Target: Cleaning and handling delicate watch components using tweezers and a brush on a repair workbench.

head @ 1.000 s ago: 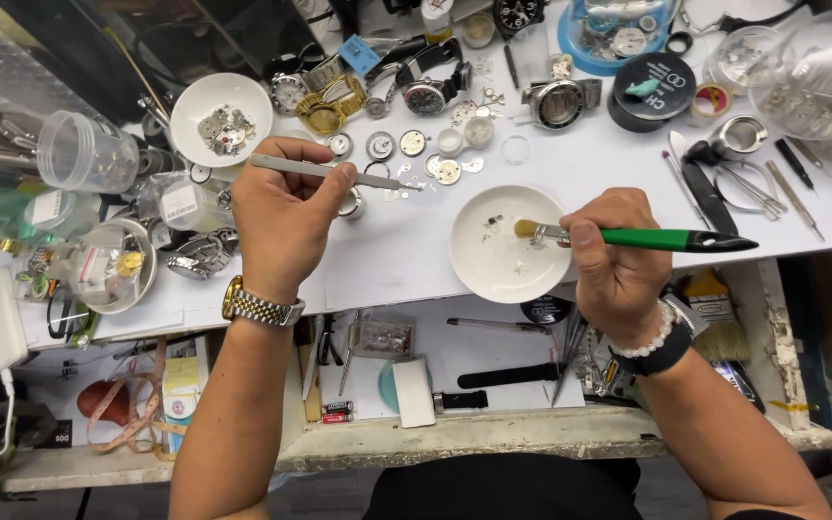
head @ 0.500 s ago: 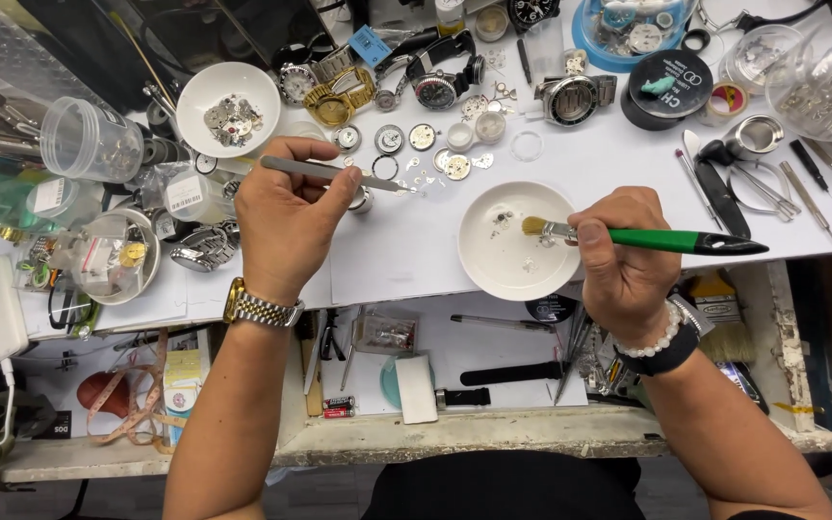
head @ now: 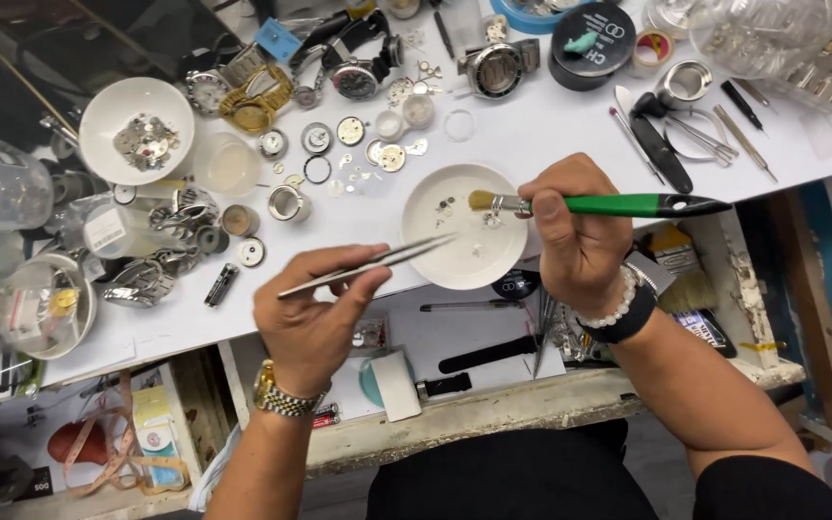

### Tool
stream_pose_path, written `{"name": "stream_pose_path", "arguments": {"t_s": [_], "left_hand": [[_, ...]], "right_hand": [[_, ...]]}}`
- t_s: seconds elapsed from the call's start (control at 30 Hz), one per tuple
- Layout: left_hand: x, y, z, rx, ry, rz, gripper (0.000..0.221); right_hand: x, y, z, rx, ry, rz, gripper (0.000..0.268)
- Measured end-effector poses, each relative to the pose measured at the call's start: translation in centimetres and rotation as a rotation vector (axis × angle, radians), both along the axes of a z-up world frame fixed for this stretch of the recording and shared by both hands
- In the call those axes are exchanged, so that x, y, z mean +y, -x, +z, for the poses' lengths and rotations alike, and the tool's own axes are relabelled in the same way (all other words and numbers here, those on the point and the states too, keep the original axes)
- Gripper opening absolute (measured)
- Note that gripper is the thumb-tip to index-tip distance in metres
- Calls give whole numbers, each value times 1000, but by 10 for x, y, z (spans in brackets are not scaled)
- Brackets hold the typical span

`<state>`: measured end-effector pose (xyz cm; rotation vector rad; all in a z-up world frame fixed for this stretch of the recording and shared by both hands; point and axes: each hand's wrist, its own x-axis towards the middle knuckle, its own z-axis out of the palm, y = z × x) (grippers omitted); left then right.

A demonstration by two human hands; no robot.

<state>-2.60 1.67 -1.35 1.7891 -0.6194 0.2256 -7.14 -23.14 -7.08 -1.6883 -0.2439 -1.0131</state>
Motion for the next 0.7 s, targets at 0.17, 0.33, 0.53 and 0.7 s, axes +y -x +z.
{"name": "stream_pose_path", "arguments": {"t_s": [0.17,0.33,0.53,0.7], "left_hand": [[-1,7,-18,59,46,-90,23],[2,7,-20,70,103,-174,23],[7,13,-5,-182,-13,-240,14],[9,13,-4,-290,-109,-323,17]], "right_hand": [[-2,1,0,26,-35,19,24],[-3,0,-1,33,-19,23,24],[-2,-1,3,3,98,77,25],[-1,-3,0,-25,251,45,23]]}}
